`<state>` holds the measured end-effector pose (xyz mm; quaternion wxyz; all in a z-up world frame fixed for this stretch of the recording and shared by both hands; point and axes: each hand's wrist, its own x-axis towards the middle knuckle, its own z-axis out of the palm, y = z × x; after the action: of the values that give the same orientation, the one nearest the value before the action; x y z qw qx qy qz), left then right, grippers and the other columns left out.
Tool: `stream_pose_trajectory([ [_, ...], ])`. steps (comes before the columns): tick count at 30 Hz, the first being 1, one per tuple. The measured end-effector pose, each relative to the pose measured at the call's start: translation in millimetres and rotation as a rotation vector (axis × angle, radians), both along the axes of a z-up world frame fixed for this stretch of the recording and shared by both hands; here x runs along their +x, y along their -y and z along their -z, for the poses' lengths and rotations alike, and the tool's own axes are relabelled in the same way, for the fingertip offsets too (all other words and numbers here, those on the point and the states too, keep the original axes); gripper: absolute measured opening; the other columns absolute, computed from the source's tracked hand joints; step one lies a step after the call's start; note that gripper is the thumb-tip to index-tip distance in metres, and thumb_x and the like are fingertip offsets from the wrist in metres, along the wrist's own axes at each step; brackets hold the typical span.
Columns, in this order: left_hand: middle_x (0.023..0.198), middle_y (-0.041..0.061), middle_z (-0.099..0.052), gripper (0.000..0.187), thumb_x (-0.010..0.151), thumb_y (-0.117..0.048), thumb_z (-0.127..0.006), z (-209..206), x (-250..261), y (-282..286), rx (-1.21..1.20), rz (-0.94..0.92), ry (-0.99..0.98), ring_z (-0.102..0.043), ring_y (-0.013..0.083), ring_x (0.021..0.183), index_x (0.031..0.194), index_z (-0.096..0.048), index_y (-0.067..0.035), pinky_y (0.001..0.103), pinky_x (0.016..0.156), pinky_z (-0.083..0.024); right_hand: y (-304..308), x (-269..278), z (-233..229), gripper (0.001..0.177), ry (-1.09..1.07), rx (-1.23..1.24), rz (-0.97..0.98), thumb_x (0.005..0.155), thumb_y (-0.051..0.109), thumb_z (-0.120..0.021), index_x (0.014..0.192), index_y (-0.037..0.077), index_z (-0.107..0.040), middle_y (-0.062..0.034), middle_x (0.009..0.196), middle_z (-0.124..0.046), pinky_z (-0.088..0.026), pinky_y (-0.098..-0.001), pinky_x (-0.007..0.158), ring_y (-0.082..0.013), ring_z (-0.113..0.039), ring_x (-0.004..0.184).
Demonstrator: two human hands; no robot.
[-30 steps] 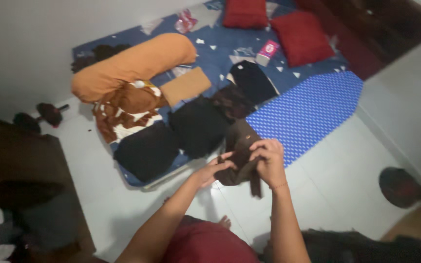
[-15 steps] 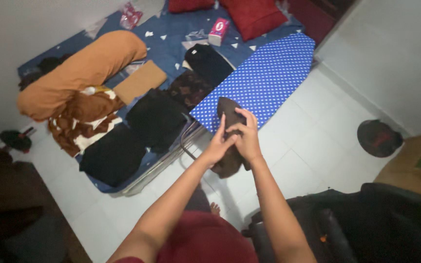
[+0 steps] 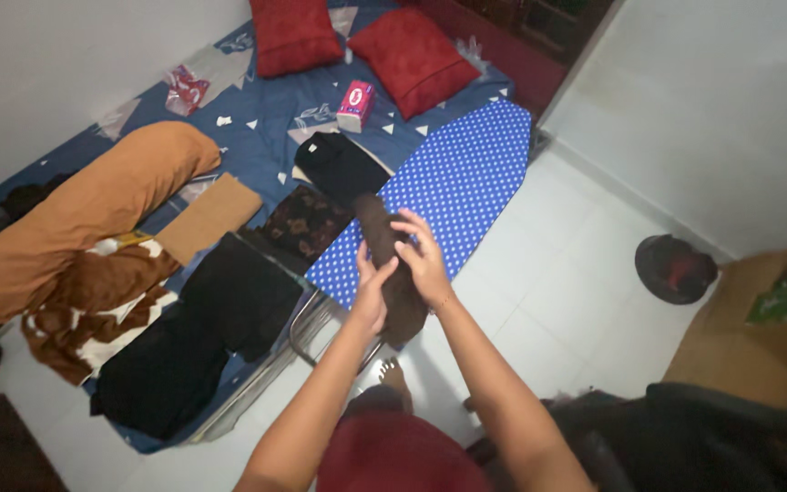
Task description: The person folds a black garment, a brown garment, and another black garment by hand on an ironing board, smoothing each one flat and folding it into a rectangle before placing it on a bed.
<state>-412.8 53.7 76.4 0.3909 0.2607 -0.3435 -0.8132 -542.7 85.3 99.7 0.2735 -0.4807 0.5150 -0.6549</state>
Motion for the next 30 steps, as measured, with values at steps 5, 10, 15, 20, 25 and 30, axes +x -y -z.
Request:
stream_pose_trajectory([
  [5,0.144,0.016,-0.050,0.071,0.095,-0.017,-0.066,51.3,-42.8,17.0,0.062,-0.140,0.214,-0.055,0.0277,0.130,0.153,-0.027,-0.009,0.043,0.106,-0.048,26.1,-14.4,35.7,0.048,-0.228,0.208,-0.046,0.084,0.009,-0.081,0.128,0.003,-0.061,-0.0151,0.143,-0.058,-0.048,-0.0390,0.107,-0.0275,-0.060,0.128],
  [10,0.142,0.014,-0.053,0.070,0.092,-0.017,-0.066,72.0,-57.2,23.2,-0.083,-0.117,0.328,-0.058,0.0245,0.128,0.152,-0.031,-0.007,0.037,0.104,-0.050,36.7,-37.3,56.5,0.060,0.128,0.380,-0.120,0.083,0.008,-0.076,0.138,0.007,-0.051,-0.0136,0.124,-0.066,-0.058,-0.0342,0.092,-0.0197,-0.068,0.110],
  [15,0.141,0.016,-0.052,0.080,0.086,-0.017,-0.073,88.1,-69.4,32.2,-0.006,-0.098,0.494,-0.058,0.0251,0.127,0.151,-0.028,-0.005,0.038,0.102,-0.052,52.4,-70.7,63.4,0.044,-0.055,0.363,-0.099,0.091,0.009,-0.071,0.134,0.002,-0.061,-0.0119,0.116,-0.074,-0.056,-0.0326,0.092,-0.0198,-0.070,0.105],
  [20,0.149,0.025,-0.034,0.098,0.080,-0.009,-0.082,62.9,-96.9,40.7,-0.460,-0.360,0.736,-0.050,0.0312,0.129,0.154,-0.019,-0.004,0.038,0.104,-0.048,83.1,-98.6,47.9,0.031,-0.096,0.292,-0.211,0.099,0.009,-0.060,0.129,-0.002,-0.062,-0.0141,0.120,-0.071,-0.054,-0.0330,0.097,-0.0203,-0.068,0.111],
  [25,0.155,0.019,-0.036,0.092,0.080,-0.001,-0.069,20.3,-129.1,55.9,-0.446,-0.461,0.827,-0.053,0.0321,0.131,0.160,-0.024,-0.008,0.039,0.096,-0.051,116.6,-119.3,41.6,0.036,0.114,0.477,-0.436,0.100,0.011,-0.058,0.134,0.000,-0.058,-0.0141,0.122,-0.069,-0.055,-0.0352,0.093,-0.0218,-0.069,0.108],
  [30,0.158,0.026,-0.038,0.068,0.096,0.000,-0.061,54.0,-167.5,68.7,-0.581,-0.629,0.881,-0.039,0.0400,0.146,0.158,-0.031,0.003,0.045,0.117,-0.033,139.1,-156.0,60.2,0.050,0.288,0.277,-0.781,0.097,0.003,-0.065,0.144,0.002,-0.048,-0.0095,0.138,-0.059,-0.047,-0.0334,0.108,-0.0179,-0.057,0.128],
])
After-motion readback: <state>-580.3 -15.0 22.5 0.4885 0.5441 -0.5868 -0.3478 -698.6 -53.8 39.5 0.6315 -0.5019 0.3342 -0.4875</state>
